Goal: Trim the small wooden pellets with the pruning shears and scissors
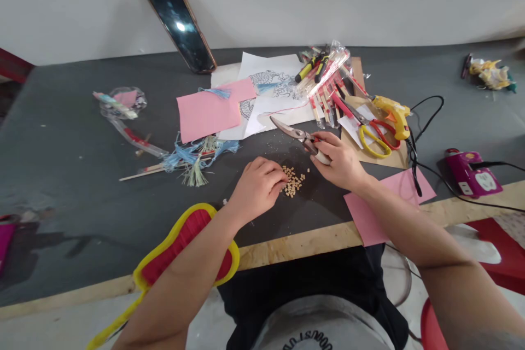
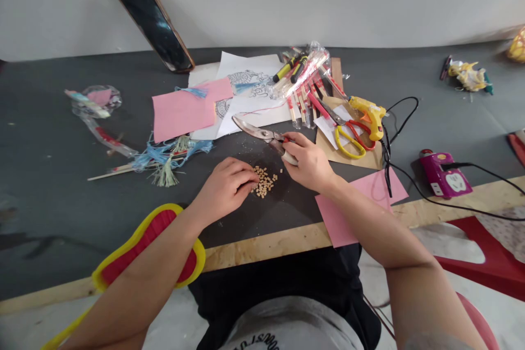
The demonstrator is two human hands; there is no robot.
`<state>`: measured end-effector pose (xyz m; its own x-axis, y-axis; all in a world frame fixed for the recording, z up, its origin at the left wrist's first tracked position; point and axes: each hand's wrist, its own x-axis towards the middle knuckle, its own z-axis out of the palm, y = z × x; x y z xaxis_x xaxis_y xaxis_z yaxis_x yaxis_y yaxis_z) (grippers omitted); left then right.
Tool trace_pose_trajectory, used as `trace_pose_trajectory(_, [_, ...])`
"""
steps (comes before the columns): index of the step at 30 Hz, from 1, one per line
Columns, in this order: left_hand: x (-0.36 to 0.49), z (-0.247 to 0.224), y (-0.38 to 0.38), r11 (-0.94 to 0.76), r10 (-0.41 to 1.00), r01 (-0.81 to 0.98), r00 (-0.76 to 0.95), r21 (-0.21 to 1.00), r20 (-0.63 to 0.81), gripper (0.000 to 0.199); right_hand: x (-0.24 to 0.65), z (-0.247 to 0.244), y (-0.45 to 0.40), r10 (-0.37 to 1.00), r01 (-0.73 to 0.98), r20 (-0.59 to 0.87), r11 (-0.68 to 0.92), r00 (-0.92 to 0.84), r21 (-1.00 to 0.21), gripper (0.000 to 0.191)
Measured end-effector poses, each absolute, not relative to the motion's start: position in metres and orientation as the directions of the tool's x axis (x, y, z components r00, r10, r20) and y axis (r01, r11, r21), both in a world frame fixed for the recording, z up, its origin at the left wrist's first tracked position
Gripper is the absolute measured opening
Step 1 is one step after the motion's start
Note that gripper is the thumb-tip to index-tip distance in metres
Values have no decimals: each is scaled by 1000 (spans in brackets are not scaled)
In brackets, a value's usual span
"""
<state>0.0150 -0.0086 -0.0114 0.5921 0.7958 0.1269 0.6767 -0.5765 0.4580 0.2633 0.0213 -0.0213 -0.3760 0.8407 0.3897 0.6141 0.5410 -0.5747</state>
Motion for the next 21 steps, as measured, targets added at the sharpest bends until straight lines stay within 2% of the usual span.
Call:
trace_pose_trajectory(8, [16,-11,-8,-520,824,698,562,492,73,14,263,-20,21,834,615,391,551,-389,-564,9])
trace_pose_trajectory(12, [14,-5,-6,-425,858,600,505,678,90,12,263,-19,20,848,623,363,529,-385,-576,9])
trace_pose_trajectory(16, [11,0,-4,-178,954,461,298,870,37,10,263,-18,20,843,621,376,537,-384,-570,8])
trace_pose_trajectory(21, [6,-6,-2,2,984,242,171,970,-45,25,263,-17,20,823,605,414,567,-389,-559,9])
